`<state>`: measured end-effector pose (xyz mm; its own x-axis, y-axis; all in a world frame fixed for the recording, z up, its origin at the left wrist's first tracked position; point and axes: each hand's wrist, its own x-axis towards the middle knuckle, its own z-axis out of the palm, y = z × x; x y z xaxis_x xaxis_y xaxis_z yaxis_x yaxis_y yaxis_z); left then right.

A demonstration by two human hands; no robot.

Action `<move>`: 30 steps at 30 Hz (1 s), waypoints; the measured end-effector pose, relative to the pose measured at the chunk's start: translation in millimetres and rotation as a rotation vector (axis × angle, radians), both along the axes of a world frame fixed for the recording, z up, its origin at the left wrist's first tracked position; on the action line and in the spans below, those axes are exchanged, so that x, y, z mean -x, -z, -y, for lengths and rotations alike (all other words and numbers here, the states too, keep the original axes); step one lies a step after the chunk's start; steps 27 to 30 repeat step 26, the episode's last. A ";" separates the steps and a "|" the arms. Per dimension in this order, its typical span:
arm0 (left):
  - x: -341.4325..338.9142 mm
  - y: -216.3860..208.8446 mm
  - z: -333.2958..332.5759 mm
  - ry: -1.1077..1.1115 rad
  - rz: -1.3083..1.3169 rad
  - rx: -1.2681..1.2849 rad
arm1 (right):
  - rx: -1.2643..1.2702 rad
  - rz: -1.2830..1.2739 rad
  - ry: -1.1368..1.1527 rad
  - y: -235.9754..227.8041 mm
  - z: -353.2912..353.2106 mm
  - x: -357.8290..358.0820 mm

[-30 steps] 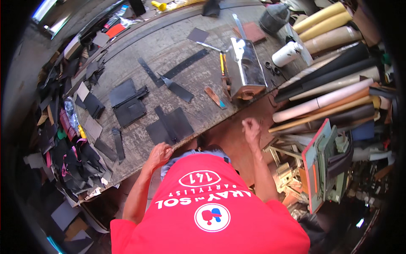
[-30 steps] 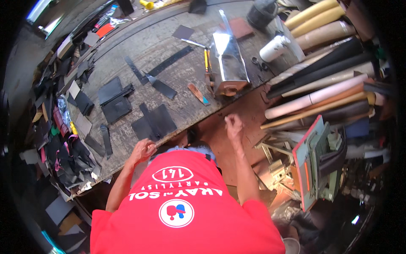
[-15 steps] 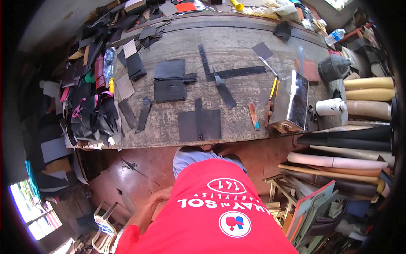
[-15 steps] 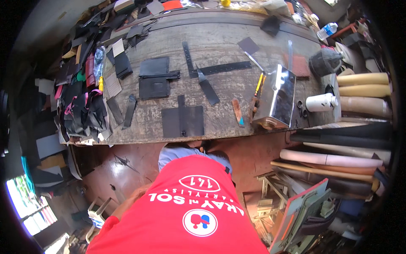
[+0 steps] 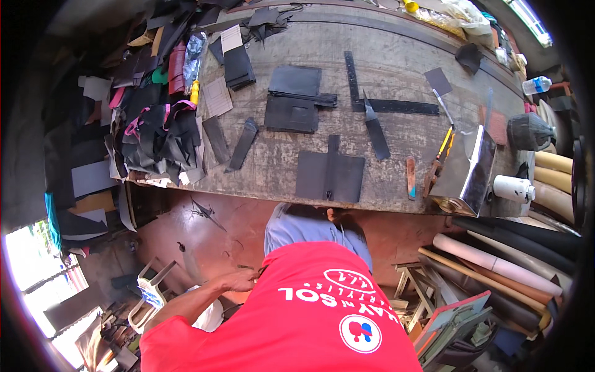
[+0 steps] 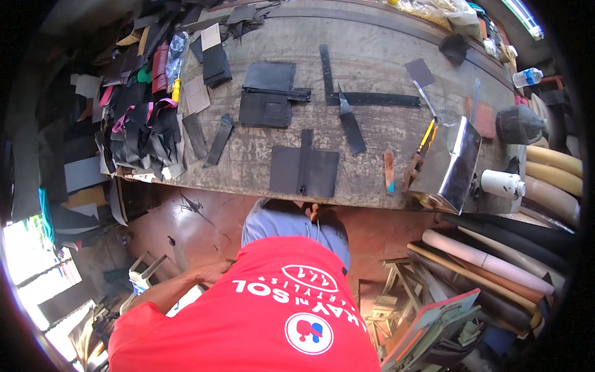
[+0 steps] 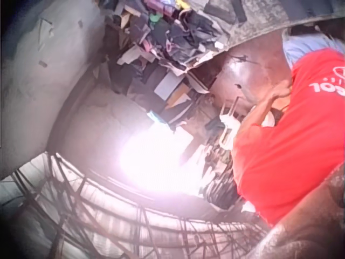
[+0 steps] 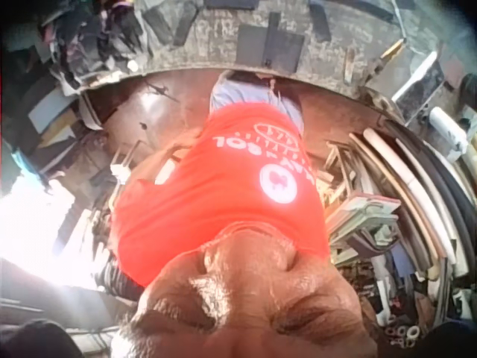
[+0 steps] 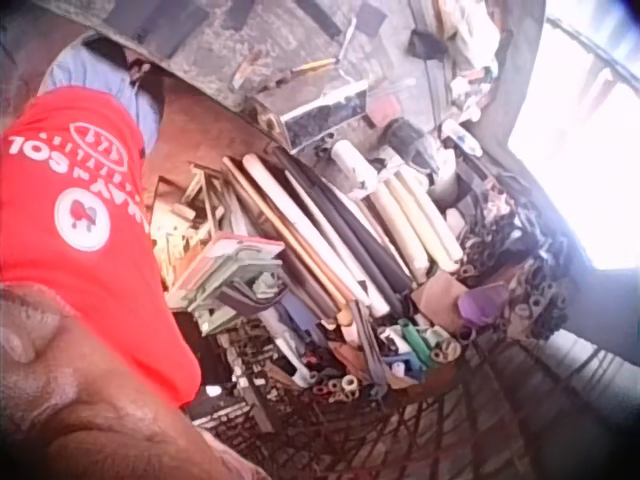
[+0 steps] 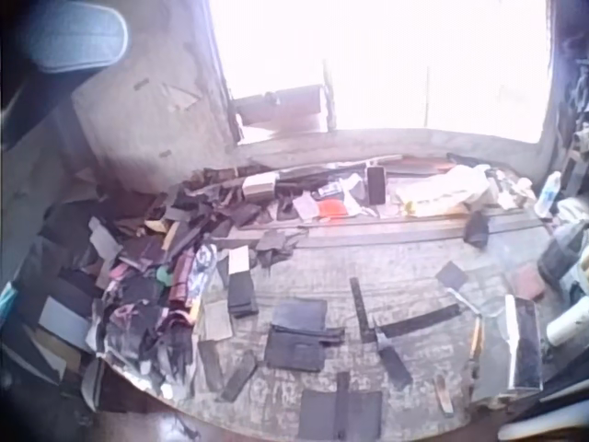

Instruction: Assemble and align multiple leather pieces for a wallet.

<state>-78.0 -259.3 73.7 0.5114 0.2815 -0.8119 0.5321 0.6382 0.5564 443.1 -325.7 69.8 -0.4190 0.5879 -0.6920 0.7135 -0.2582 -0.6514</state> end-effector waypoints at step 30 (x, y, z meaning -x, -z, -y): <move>69.2 242.6 -11.5 0.282 -0.388 -0.172 | -0.069 0.175 0.628 246.8 -13.0 39.4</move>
